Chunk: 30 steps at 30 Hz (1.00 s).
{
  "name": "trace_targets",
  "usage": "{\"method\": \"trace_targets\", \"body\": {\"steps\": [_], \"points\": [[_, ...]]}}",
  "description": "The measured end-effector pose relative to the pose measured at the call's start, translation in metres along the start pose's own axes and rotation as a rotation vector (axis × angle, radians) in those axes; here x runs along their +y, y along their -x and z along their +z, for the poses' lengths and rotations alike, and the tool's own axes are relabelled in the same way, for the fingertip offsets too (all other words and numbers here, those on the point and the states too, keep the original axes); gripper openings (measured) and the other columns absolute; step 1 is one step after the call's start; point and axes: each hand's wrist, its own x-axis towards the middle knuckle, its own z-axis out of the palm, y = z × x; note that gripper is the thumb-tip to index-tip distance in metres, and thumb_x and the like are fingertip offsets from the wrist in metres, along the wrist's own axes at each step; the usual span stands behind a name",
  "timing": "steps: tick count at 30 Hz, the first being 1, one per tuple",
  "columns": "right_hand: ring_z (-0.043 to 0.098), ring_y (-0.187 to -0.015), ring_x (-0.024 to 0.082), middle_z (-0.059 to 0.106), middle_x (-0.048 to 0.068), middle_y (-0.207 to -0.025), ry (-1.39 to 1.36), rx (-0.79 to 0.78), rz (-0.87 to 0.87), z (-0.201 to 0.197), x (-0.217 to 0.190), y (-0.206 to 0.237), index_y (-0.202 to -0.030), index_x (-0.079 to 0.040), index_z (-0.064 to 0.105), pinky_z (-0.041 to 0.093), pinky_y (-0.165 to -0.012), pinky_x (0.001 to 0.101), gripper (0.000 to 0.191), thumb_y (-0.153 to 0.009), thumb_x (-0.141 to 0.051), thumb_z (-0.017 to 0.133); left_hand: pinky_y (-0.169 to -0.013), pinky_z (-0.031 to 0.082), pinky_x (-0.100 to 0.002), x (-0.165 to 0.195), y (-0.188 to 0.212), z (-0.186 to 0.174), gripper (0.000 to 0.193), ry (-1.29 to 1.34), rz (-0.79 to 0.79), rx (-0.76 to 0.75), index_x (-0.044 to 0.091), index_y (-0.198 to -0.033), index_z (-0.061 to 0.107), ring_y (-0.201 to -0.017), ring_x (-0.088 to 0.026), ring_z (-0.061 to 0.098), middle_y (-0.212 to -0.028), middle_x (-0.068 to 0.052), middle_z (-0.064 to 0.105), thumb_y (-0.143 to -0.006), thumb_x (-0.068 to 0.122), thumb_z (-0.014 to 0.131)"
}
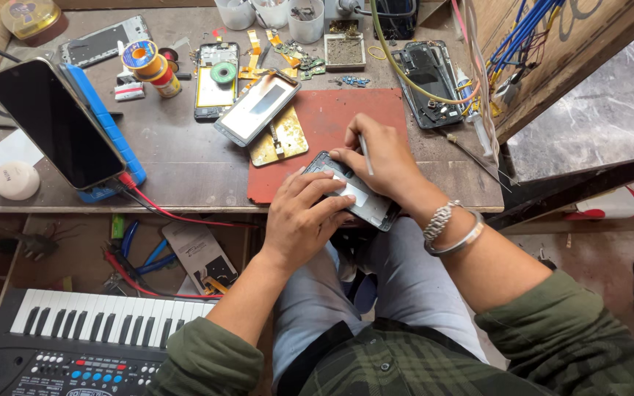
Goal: The person holds a disassembled smartphone frame on their lap and uses a thin metal pry tool to scrape and pry old adhesive and residue from the frame's edges and interior. They rotate the frame repeatedly to work around its perimeter, then set the phone down on the workbench at the end.
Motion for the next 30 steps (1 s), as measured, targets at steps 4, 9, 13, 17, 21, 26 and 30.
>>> {"method": "trace_targets", "body": {"steps": [4,9,13,17,21,26,30], "points": [[0.069,-0.076,0.038,0.072,0.014,-0.079,0.194,0.02,0.038,0.0,-0.026,-0.002,-0.093,-0.01,0.059,0.05,-0.063,0.0488,0.037,-0.086,-0.038,0.081,-0.109,0.046,-0.049,-0.001,0.002,0.0,0.024,0.0,-0.004,0.008,0.019,-0.107,0.074,-0.122,-0.025,0.061,-0.12,0.0,0.068,-0.084,0.023,0.079],[0.067,-0.073,0.039,0.071,0.014,-0.079,0.201,0.055,-0.005,-0.007,-0.039,-0.003,-0.095,-0.009,0.056,0.049,-0.061,0.0487,0.037,-0.092,-0.037,0.08,-0.108,0.046,-0.048,-0.001,0.003,0.002,0.025,0.006,-0.015,0.002,0.019,-0.107,0.074,-0.122,-0.025,0.06,-0.121,0.0,0.067,-0.083,0.024,0.08],[0.072,-0.07,0.028,0.071,0.01,-0.079,-0.087,-0.055,-0.046,-0.02,-0.038,-0.002,-0.095,-0.007,0.05,0.054,-0.062,0.0402,0.037,-0.091,-0.032,0.076,-0.109,0.046,-0.049,-0.002,0.003,0.0,0.025,-0.011,0.0,0.005,0.019,-0.107,0.074,-0.122,-0.025,0.06,-0.121,0.0,0.067,-0.083,0.024,0.079],[0.072,-0.071,0.026,0.073,0.008,-0.08,-0.086,-0.048,-0.062,-0.023,-0.043,0.0,-0.094,-0.007,0.05,0.054,-0.062,0.0393,0.042,-0.084,-0.034,0.08,-0.109,0.046,-0.049,-0.001,0.003,0.003,0.025,0.002,-0.013,0.01,0.02,-0.107,0.074,-0.122,-0.024,0.06,-0.121,0.001,0.067,-0.083,0.024,0.079],[0.069,-0.073,0.035,0.071,0.011,-0.077,0.188,0.01,0.006,-0.018,-0.055,-0.005,-0.092,-0.009,0.055,0.05,-0.062,0.0467,0.044,-0.083,-0.041,0.084,-0.109,0.046,-0.049,-0.002,0.003,0.002,0.025,-0.005,-0.027,-0.002,0.019,-0.108,0.074,-0.122,-0.025,0.06,-0.121,0.0,0.067,-0.084,0.024,0.079],[0.068,-0.075,0.038,0.071,0.012,-0.078,0.229,0.05,0.026,-0.017,-0.056,-0.004,-0.092,-0.01,0.057,0.05,-0.063,0.0487,0.042,-0.09,-0.043,0.082,-0.109,0.045,-0.049,-0.001,0.003,0.002,0.025,-0.014,-0.024,0.001,0.02,-0.107,0.075,-0.122,-0.025,0.06,-0.121,0.0,0.068,-0.082,0.024,0.079],[0.071,-0.073,0.032,0.07,0.01,-0.078,-0.047,0.009,-0.098,-0.024,-0.05,-0.001,-0.094,-0.008,0.052,0.053,-0.065,0.0435,0.039,-0.09,-0.037,0.078,-0.109,0.046,-0.049,-0.001,0.002,0.002,0.025,0.007,-0.009,0.008,0.019,-0.107,0.074,-0.122,-0.025,0.06,-0.121,0.0,0.067,-0.083,0.025,0.079]]}}
